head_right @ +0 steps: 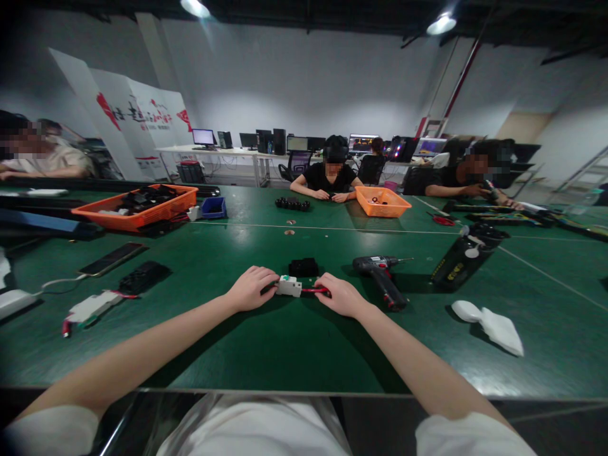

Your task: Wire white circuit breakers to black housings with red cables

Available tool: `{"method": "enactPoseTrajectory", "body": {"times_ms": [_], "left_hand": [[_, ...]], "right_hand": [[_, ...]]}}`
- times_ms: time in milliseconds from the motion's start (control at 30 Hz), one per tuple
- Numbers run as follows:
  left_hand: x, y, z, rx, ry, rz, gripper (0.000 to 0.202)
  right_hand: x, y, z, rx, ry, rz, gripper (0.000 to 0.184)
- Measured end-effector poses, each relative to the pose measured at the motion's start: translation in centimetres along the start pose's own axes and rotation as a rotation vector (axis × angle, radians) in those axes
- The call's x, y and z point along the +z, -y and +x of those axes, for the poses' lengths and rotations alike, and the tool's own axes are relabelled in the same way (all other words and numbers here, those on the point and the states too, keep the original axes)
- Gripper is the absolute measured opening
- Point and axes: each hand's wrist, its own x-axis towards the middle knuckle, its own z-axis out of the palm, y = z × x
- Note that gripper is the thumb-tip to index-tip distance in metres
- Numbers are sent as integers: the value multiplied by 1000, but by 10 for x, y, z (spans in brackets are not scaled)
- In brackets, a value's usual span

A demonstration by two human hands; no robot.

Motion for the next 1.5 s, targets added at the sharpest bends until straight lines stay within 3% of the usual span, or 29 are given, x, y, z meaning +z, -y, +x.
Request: {"method": "enactPoseTrajectory", "body": {"times_ms": [400, 567, 633, 733, 867, 967, 1067, 1167, 1333, 1500], "left_hand": [[1, 0, 0, -18, 6, -14, 22], [1, 1, 0, -8, 8, -15, 23], [1, 1, 0, -8, 8, -19, 24], [1, 2, 0, -11, 8, -24, 24], [0, 2, -1, -9, 1, -37, 23], [0, 2, -1, -11, -9, -50, 23], [0, 2, -1, -15, -4, -60, 22], [0, 2, -1, -15, -2, -60, 22], [0, 3, -2, -10, -25, -71, 20], [2, 5, -5, 4, -72, -83, 17]], "right_hand": [[-2, 2, 0, -11, -2, 3, 17], [-25, 0, 1, 19, -110, -115, 27], [-40, -10, -1, 120, -239, -222, 29], [-62, -35, -13, 443, -341, -420, 41], [-71, -70, -33, 849, -118, -452, 69], [-67, -87, -37, 973, -46, -414, 81], [-63, -100, -35, 1072, 17, -356, 82], [-60, -112, -36, 1050, 93, -248, 71], [-58, -126, -43, 931, -5, -86, 48], [-62, -119, -40, 881, -27, -65, 34]]}}
